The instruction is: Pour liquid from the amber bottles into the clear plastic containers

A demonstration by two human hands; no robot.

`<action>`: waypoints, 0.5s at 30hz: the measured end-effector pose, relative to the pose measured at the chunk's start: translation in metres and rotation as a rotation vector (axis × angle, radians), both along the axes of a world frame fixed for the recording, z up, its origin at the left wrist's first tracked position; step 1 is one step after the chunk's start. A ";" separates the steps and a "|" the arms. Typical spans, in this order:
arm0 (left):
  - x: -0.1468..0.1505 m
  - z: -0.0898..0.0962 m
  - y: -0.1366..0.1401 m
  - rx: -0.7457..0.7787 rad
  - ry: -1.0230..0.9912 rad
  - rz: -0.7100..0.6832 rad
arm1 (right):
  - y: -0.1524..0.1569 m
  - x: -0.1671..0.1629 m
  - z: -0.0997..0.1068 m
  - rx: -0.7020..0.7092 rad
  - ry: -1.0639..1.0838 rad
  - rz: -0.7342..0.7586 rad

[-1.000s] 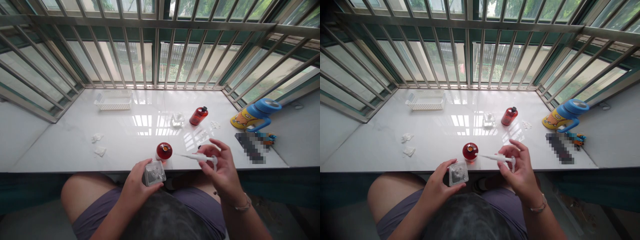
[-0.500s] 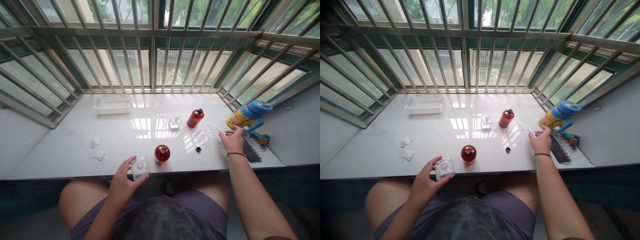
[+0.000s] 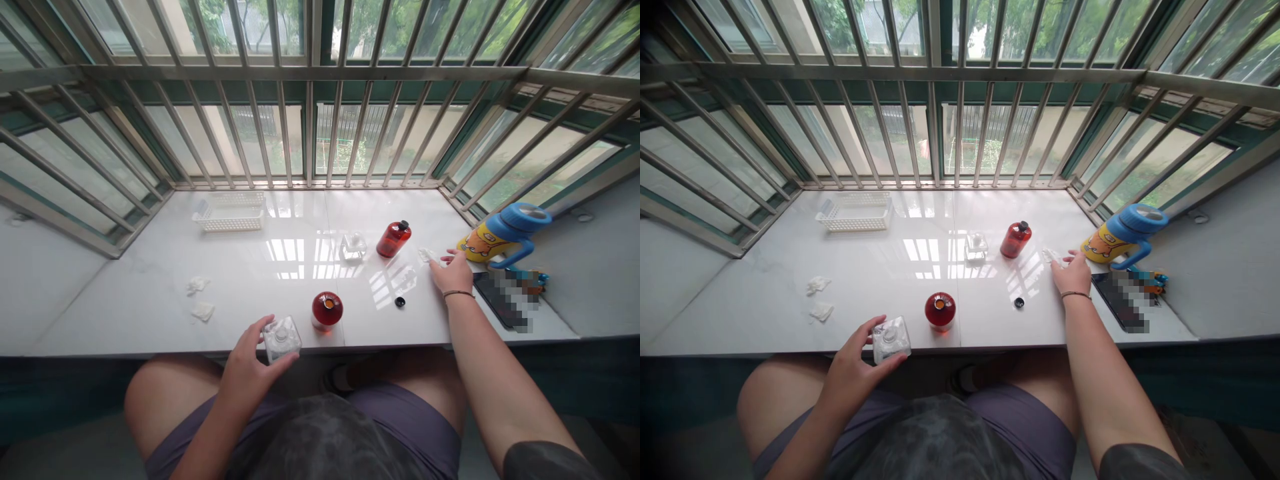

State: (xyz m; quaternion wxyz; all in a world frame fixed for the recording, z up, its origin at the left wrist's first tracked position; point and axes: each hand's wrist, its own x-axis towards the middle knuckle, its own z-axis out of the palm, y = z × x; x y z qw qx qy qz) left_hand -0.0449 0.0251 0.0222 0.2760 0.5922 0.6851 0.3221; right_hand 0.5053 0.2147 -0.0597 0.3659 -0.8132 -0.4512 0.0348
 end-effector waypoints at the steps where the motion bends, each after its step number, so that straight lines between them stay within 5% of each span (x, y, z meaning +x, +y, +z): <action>1: 0.000 0.000 0.000 -0.003 0.005 0.004 | -0.004 -0.002 0.003 0.020 -0.002 0.008; 7: 0.001 -0.003 0.002 -0.013 -0.007 -0.012 | -0.046 -0.045 0.024 0.148 0.001 0.053; 15: 0.011 -0.003 0.005 -0.005 -0.025 -0.055 | -0.123 -0.159 0.035 0.296 0.255 0.362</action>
